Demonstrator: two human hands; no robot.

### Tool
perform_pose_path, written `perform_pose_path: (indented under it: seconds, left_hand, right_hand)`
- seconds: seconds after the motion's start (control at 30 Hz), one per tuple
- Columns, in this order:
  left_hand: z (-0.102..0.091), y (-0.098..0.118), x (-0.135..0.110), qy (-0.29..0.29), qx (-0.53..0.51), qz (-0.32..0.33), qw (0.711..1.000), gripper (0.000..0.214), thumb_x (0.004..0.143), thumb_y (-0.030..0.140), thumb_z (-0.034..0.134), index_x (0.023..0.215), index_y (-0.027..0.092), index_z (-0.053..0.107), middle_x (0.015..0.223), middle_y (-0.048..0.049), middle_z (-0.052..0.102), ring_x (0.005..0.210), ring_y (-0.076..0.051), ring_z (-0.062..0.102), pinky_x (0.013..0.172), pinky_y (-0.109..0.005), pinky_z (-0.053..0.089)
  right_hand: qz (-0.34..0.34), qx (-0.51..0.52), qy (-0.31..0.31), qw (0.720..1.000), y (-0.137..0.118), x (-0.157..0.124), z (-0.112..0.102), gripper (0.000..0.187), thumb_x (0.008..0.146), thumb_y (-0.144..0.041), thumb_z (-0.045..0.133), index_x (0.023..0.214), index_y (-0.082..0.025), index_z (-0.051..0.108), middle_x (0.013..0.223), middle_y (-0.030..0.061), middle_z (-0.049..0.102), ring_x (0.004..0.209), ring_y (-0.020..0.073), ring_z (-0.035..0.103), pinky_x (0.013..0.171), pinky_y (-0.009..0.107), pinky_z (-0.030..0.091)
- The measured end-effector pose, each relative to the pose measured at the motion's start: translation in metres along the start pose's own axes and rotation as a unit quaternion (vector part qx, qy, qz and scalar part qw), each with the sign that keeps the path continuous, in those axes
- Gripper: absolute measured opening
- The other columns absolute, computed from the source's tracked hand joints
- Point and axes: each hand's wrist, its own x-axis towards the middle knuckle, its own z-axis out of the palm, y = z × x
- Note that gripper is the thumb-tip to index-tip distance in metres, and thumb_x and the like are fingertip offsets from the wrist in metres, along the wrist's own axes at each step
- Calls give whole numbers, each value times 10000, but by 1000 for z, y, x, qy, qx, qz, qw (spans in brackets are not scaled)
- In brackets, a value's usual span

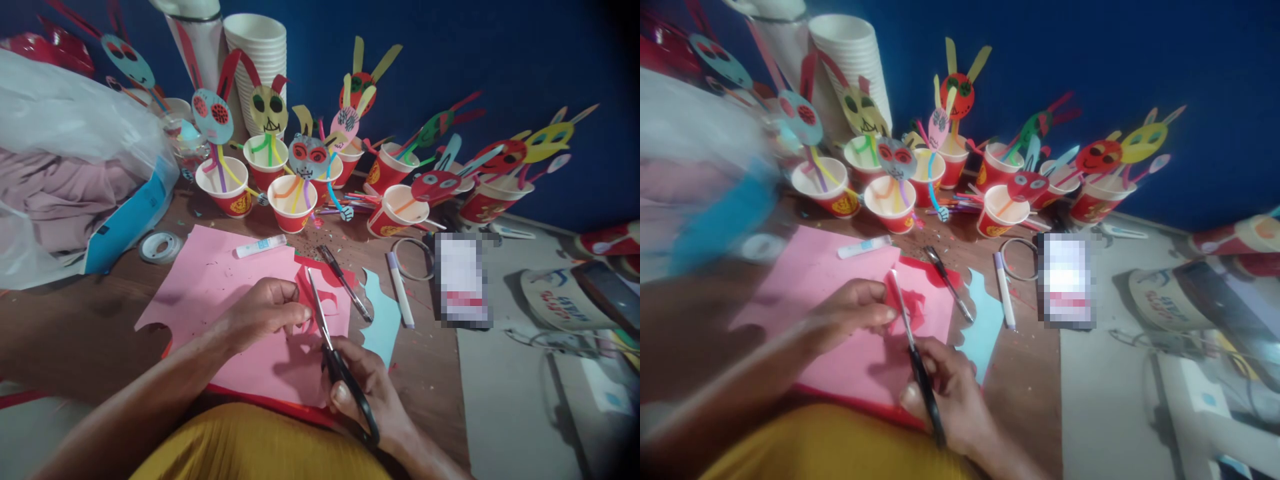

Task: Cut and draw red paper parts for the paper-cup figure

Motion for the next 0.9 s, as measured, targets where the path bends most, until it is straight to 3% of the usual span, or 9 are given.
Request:
perform_pose_path:
  seconds: [0.13, 0.3, 0.5, 0.9]
  left_hand:
    - [3, -1, -1, 26, 4, 11, 1000, 213, 691, 353, 615, 669, 141, 606, 512, 16, 560, 470, -98, 474, 492, -229, 319]
    - [11, -4, -2, 2, -37, 46, 998, 175, 719, 319, 611, 713, 144, 617, 588, 7, 604, 542, -105, 517, 535, -226, 378]
    - [16, -5, -3, 67, -13, 37, 997, 170, 725, 279, 594, 737, 114, 629, 641, -40, 644, 594, -146, 563, 569, -263, 406]
    - [14, -2, -1, 56, -54, 45, 996, 65, 672, 178, 580, 655, 120, 604, 556, 3, 601, 512, -96, 501, 502, -222, 365]
  right_hand:
    - [-20, 7, 1, 1000, 1, 0, 0, 463, 719, -542, 649, 1012, -188, 586, 626, -36, 469, 498, 81, 401, 454, 205, 329]
    - [-39, 3, 15, 999, 3, 1, -1, 460, 721, -534, 650, 1020, -192, 582, 608, -41, 472, 487, 76, 389, 445, 199, 310]
    - [-30, 2, 9, 1000, 6, 1, 0, 457, 731, -513, 653, 1047, -193, 573, 610, -40, 478, 491, 79, 392, 458, 205, 304]
    - [-20, -11, -3, 1000, 3, 2, 0, 468, 737, -575, 611, 999, -188, 578, 613, -38, 449, 501, 89, 397, 462, 212, 300]
